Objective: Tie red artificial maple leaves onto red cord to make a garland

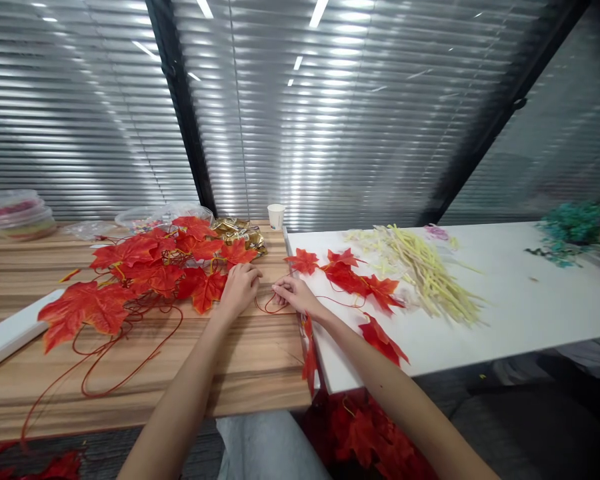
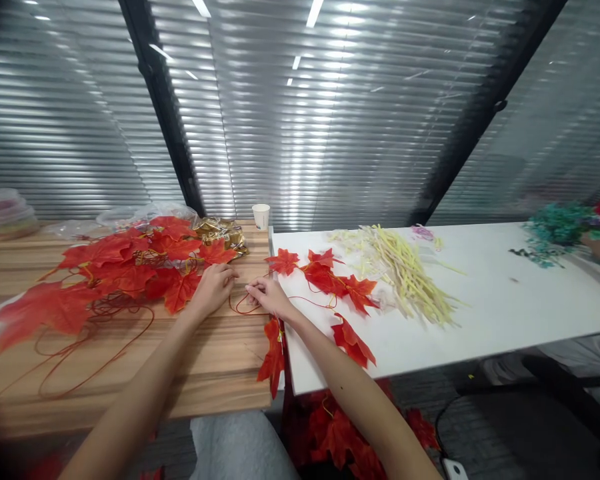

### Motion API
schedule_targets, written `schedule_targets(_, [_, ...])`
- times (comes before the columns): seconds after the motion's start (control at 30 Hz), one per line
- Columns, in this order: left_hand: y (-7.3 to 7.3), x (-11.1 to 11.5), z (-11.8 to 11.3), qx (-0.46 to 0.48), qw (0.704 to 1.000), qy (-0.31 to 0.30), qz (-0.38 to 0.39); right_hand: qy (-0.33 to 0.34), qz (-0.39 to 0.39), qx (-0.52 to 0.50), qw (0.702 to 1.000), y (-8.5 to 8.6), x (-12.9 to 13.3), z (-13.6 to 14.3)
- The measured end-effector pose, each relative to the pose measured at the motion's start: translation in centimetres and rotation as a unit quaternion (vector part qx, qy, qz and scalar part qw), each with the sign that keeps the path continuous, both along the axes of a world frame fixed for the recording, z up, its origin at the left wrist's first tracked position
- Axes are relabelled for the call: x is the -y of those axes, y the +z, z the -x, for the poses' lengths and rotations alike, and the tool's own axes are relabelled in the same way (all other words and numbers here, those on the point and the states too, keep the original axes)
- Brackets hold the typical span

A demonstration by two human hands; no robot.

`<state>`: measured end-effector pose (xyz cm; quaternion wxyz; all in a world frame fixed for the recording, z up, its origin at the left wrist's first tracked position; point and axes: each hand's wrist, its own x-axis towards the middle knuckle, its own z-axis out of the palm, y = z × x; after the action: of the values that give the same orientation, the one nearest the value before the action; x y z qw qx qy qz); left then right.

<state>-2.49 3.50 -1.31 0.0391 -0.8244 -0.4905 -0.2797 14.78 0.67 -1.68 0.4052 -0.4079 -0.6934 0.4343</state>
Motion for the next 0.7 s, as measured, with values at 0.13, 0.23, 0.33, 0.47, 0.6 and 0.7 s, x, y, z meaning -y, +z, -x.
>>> schedule_targets(0.13, [-0.13,-0.02,-0.09,-0.009,1.0,-0.005,0.003,0.007,0.009,-0.015,1.0,-0.13,-0.01,0.03])
schedule_targets(0.23, [-0.18,-0.03,-0.1,-0.011,1.0,-0.01,0.004,0.009,0.017,-0.025,1.0,-0.31,-0.08,0.06])
schedule_targets(0.33, [-0.16,-0.01,-0.11,-0.015,1.0,-0.011,0.008,0.01,0.021,-0.028,0.999,-0.39,-0.09,0.08])
schedule_targets(0.47, [-0.14,0.03,-0.14,-0.015,1.0,-0.011,0.01,0.013,0.023,-0.028,0.999,-0.3,0.0,0.1])
schedule_targets(0.6, [-0.17,0.03,-0.15,-0.015,1.0,-0.011,0.016,0.013,0.02,-0.026,0.999,-0.33,0.03,0.08])
schedule_targets(0.7, [-0.2,0.01,-0.16,-0.017,1.0,-0.014,0.019,0.015,0.022,-0.031,0.999,-0.52,-0.07,0.05])
